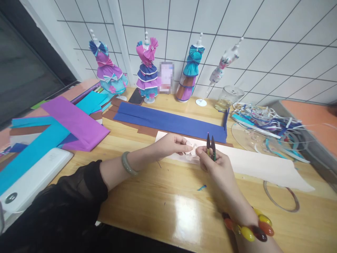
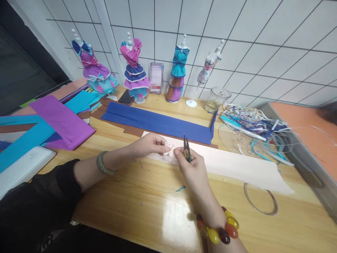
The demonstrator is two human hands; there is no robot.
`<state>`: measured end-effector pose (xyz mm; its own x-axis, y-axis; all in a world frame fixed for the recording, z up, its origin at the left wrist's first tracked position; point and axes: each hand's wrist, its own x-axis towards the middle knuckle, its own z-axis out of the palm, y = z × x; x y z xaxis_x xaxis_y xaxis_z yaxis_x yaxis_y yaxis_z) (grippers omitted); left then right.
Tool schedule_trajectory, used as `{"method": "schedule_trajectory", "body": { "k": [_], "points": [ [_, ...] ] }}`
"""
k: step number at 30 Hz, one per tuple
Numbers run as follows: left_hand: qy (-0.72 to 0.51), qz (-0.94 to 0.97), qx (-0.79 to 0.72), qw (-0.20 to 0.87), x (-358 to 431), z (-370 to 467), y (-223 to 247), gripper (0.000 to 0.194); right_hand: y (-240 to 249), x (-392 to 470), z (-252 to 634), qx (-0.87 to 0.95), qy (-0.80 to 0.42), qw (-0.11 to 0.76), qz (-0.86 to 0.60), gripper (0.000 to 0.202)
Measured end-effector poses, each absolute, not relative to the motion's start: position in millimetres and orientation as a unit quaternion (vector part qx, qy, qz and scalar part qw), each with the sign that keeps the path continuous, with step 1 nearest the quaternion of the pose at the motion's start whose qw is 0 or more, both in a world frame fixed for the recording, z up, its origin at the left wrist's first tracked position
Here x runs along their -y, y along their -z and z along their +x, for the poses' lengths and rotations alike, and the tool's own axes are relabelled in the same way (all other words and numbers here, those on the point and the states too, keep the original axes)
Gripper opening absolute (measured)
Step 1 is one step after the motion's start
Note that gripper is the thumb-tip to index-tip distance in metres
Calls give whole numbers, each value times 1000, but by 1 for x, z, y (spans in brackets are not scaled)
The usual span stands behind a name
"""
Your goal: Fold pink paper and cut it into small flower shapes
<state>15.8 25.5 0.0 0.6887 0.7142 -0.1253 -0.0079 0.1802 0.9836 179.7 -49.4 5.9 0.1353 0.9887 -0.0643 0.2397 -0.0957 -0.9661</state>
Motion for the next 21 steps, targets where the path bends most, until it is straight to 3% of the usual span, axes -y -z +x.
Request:
{"method": "schedule_trajectory", "body": {
  "k": [13,21],
  "points": [
    [-205,569,-245,757,-26,15,1,31,-9,49,180,506,-464,434,-584,27],
    [-202,515,-242,797,-21,18,-5,37,-7,47,178,438,-568,470,-514,28]
  ]
}}
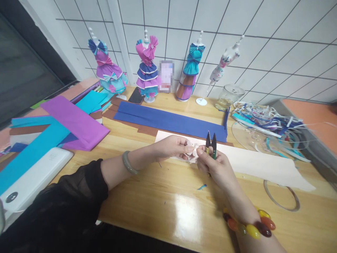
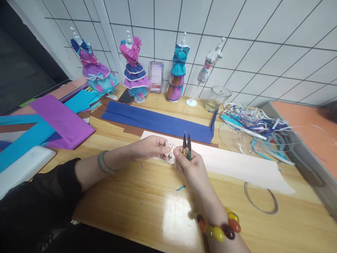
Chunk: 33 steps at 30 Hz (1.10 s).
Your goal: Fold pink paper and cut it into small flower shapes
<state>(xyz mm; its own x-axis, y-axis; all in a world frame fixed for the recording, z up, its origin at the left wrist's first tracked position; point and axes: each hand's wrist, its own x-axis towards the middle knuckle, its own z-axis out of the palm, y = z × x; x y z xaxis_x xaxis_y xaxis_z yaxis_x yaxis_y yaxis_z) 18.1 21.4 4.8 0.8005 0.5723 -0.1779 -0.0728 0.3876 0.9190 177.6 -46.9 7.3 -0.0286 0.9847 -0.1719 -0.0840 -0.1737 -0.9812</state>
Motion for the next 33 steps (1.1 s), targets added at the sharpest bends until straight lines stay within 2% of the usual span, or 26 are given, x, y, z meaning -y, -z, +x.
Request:
{"method": "schedule_trajectory", "body": {
  "k": [12,20,23,26,30,33],
  "points": [
    [-244,520,-248,780,-23,17,-3,30,-6,47,177,403,-593,473,-512,28],
    [-241,538,-288,754,-26,16,0,29,-7,47,180,469,-466,465,-589,26],
    [-263,532,-307,744,-27,16,2,27,-7,49,180,473,-441,488,-586,27],
    [-305,501,-315,746,-29,16,1,25,-7,51,180,468,-497,505,-528,33],
    [-339,475,-318,747,-31,14,-4,24,-6,53,179,479,-599,408,-495,45],
    [-347,468,-312,751,-32,12,-10,24,-4,53,178,457,-633,386,-492,45]
  ]
}}
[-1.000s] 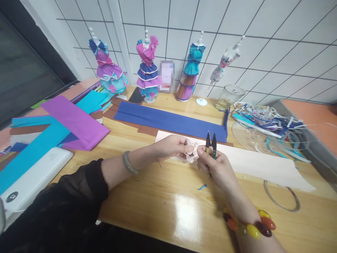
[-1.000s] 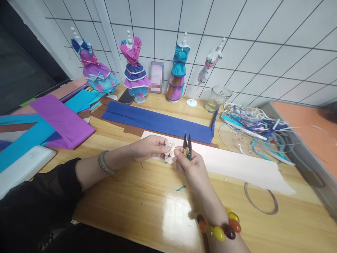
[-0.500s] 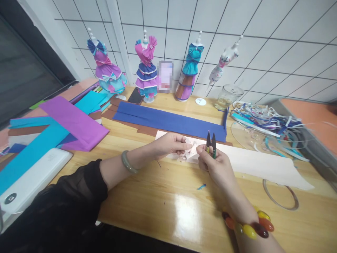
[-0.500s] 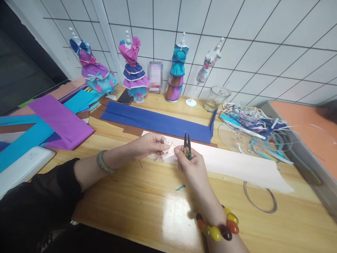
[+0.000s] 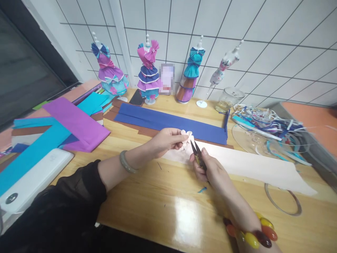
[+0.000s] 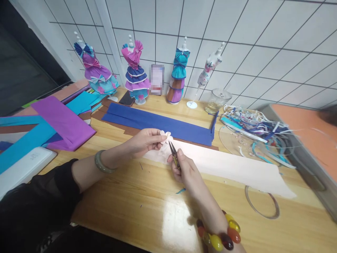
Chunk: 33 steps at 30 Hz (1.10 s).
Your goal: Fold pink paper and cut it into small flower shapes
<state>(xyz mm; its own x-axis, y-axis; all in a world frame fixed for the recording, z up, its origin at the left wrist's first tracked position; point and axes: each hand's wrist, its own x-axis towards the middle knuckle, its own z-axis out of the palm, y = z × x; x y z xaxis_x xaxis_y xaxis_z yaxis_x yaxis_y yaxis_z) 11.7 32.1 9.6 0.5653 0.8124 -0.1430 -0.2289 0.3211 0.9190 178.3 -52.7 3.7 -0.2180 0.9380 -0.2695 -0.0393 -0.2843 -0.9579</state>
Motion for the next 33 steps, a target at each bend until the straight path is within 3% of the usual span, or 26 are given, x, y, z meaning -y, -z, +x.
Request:
{"method": "schedule_trajectory", "body": {
  "k": [12,33],
  "points": [
    [-358,462,-279,762,-31,12,-12,22,-6,52,178,360,-715,374,-468,46],
    [-355,344,-219,841,-26,15,-13,13,-6,54,175,405,-663,402,-484,46]
  ]
}}
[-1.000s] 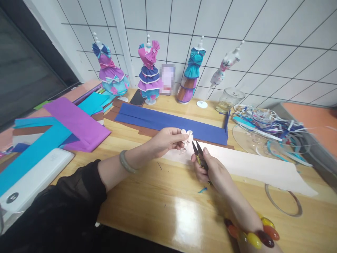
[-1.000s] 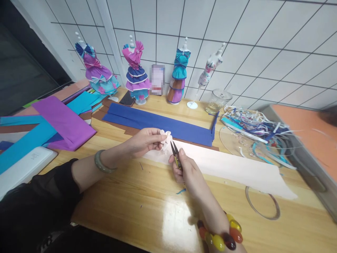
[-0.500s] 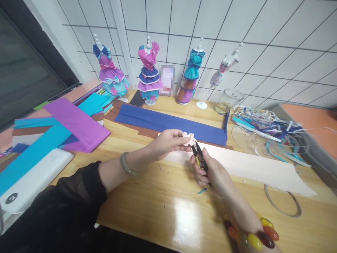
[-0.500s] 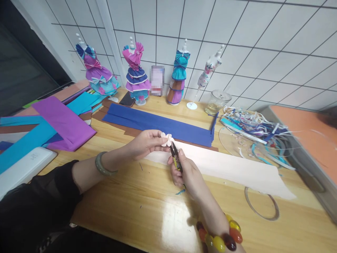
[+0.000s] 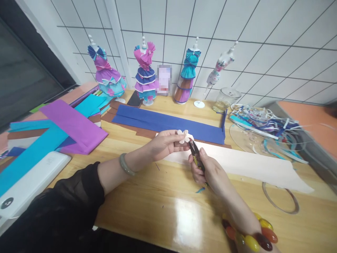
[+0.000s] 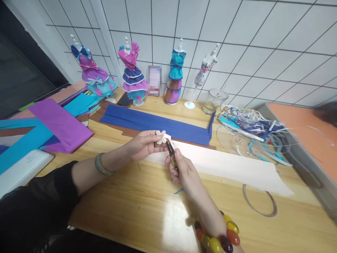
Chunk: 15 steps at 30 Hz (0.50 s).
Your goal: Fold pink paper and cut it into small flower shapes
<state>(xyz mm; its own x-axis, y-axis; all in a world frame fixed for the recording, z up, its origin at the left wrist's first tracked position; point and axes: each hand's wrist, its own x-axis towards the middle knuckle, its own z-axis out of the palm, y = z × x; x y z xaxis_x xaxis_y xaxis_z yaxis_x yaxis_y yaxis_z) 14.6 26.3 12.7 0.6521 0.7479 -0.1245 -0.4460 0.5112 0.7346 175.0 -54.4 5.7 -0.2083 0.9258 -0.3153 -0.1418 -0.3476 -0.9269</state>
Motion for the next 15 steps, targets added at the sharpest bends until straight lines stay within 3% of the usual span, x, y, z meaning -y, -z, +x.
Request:
{"method": "schedule_trajectory", "body": {
  "k": [15],
  "points": [
    [-319,386,-215,839,-24,14,-8,15,-15,56,170,479,-592,391,-518,45]
  ]
}}
